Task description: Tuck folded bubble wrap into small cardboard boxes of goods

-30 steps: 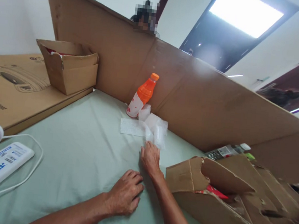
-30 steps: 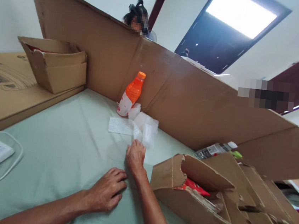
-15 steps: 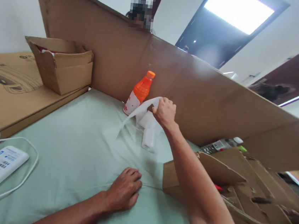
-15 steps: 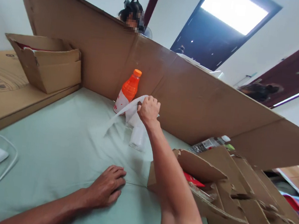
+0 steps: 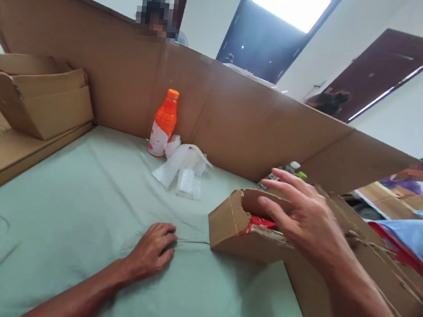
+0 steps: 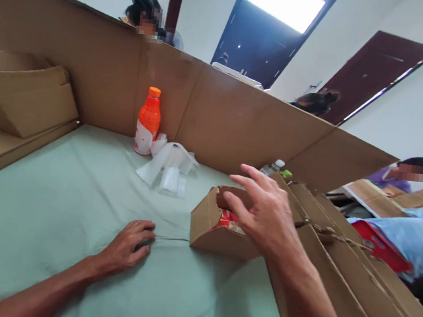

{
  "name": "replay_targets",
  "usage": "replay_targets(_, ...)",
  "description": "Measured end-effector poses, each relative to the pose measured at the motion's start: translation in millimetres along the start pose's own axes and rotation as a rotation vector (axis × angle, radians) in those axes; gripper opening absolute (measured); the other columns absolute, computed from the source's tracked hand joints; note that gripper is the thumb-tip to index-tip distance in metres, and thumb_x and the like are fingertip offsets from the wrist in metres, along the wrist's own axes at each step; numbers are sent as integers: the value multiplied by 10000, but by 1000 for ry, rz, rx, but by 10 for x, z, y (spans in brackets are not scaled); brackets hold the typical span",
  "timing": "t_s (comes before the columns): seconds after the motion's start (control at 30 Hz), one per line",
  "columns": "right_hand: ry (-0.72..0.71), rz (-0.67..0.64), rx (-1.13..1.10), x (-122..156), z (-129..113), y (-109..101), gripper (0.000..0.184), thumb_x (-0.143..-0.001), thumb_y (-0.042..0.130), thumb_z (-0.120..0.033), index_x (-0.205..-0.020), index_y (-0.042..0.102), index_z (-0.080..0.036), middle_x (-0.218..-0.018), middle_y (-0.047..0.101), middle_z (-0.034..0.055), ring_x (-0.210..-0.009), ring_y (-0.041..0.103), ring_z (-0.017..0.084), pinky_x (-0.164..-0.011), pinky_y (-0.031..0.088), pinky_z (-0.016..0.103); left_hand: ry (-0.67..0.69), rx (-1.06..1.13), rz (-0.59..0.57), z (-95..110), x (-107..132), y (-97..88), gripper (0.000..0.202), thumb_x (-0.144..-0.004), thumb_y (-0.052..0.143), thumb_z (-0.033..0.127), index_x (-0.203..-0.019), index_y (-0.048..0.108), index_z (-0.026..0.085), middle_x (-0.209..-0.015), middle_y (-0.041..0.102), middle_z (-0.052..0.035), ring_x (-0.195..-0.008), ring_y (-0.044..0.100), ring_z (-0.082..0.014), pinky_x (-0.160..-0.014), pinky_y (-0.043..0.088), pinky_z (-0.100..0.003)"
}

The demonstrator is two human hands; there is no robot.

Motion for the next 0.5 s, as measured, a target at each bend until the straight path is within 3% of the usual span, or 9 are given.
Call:
replay_targets(0.1, 187, 147, -28, 437, 567, -325, 385, -905, 544, -566, -1110, 697, -277, -1403, 594, 93, -1302, 550, 350, -1052, 450, 577, -94, -21, 47, -76, -84, -119, 347, -849, 553, 200, -1164, 696, 170, -1363, 606, -165, -1256, 574, -300, -1063, 474, -474)
replay_targets(0.23, 667, 305, -198, 1264, 1445, -340, 491, -840, 584, -649, -1229, 645, -356, -1446, 559, 49, -1302, 539, 378, -1063, 444, 598, -171, -127, 54, -53, -461, -271, 421, -829, 599, 216, -1242, 664, 164, -1423, 563, -166, -1318, 535, -293, -1111, 437, -433)
replay_targets(0.33, 923, 433, -375, 1876, 1825, -99, 550, -830, 578, -681, -1272, 622, -358, -1383, 611, 70, -1279, 556, 377, -1105, 401, 619, -218, -191, 104, -71, -887, -351, 510, -811, 616, 197, -1318, 606, 148, -1464, 517, -180, -1355, 486, -319, -1138, 392, -461)
replay_targets(0.43, 973, 550, -608, 2202, 2013, 284, 633, -812, 571, -724, -1296, 592, -316, -1398, 598, 97, -1331, 522, 352, -1145, 356, 596, -269, -235, 167, -130, -1229, -352, 555, -790, 590, 137, -1344, 567, 115, -1485, 467, -217, -1386, 421, -381, -1143, 333, -559)
replay_targets(0.5, 982, 603, -806, 2300, 2119, 610, 714, -771, 592, -746, -1284, 593, -249, -1360, 620, 116, -1312, 545, 336, -1141, 363, 576, -283, -242, 198, -123, -1323, -306, 584, -765, 572, 100, -1349, 551, 87, -1521, 407, -243, -1425, 349, -416, -1154, 276, -612)
Point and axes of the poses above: each hand's wrist, its own x-axis away from the middle knuckle, its own y-axis out of the palm, z = x × y, the point moved 10 cm from there along -x, towards the middle knuckle
